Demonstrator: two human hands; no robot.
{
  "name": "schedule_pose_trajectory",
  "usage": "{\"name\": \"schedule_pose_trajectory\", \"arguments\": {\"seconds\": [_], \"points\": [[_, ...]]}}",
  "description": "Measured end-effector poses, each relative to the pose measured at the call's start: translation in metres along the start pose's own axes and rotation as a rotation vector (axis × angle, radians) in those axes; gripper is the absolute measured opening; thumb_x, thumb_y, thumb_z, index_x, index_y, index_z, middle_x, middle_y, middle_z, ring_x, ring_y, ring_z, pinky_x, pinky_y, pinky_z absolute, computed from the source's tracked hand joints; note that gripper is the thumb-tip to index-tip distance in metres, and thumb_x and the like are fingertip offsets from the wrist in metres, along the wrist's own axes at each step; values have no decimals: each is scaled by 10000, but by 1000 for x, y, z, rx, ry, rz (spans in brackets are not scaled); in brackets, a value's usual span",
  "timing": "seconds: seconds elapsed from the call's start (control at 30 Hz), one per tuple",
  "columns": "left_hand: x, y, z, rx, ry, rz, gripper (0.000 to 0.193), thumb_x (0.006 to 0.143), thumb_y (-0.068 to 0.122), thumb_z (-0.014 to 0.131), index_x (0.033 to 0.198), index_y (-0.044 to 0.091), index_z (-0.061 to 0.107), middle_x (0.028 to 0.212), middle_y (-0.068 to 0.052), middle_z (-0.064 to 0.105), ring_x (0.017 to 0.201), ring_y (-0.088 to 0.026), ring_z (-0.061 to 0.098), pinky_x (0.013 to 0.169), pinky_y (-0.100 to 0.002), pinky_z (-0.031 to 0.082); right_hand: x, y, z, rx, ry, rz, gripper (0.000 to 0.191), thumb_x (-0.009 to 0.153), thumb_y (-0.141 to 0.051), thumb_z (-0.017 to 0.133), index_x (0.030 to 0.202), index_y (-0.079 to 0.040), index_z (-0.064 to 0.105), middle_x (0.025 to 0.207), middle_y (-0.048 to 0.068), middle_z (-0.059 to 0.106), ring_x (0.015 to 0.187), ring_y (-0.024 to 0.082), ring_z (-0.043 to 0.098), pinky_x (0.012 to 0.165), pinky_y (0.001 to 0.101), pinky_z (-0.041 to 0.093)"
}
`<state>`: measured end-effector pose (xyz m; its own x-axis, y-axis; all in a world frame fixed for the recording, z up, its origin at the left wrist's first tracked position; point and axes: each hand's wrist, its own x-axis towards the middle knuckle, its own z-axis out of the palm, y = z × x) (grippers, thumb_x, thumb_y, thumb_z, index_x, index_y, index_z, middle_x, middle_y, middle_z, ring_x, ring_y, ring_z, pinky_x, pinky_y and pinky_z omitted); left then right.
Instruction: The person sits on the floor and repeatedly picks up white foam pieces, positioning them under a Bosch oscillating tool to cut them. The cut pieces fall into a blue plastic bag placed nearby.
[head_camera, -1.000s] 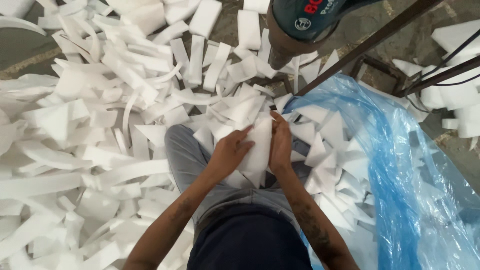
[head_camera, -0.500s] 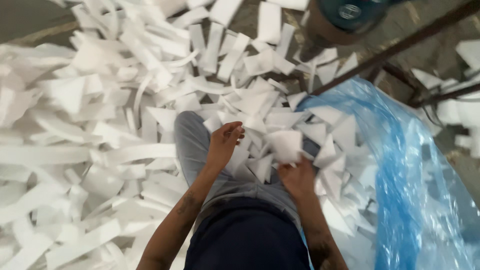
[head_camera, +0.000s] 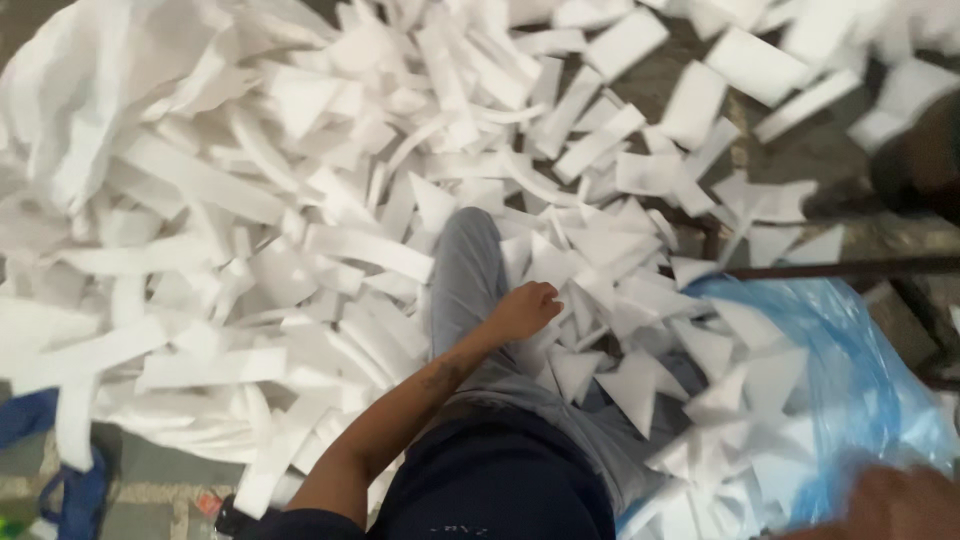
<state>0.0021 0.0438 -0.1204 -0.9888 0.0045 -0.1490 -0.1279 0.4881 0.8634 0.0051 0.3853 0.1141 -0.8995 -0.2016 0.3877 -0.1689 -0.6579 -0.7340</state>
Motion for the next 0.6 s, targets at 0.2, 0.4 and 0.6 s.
{"name": "schedule_pose_trajectory", "arguments": {"seconds": [0.2,0.4,0.6], "points": [[7,-27,-60,169,443,-29,304,834,170,634,1089,25,714,1061,-233,683,979,-423,652,841,-504,529,-50,230,-52,-976,-154,992,711,907,-368,666,1503,-44,454,1498,175,512,1320,303,548,1078,406,451],[-1,-94,-143,878,45,-316,864,741,291,729,1494,10,413,1471,-238,486,1367,-395,387,1091,-484,350,-98,307,-50,-1425,-602,1028,1020,822,-585,742,1540,13,333,1528,261,445,1410,394,448,1154,445,377],[-15,-106,-143,1066,-93,-341,392,901,96,637,1291,109,597,1378,-129,586,1385,-300,470,1233,-561,243,-64,310,-21,-1311,-367,1148,1112,855,-611,742,1569,58,214,1466,330,452,1336,428,500,1108,436,420]]}}
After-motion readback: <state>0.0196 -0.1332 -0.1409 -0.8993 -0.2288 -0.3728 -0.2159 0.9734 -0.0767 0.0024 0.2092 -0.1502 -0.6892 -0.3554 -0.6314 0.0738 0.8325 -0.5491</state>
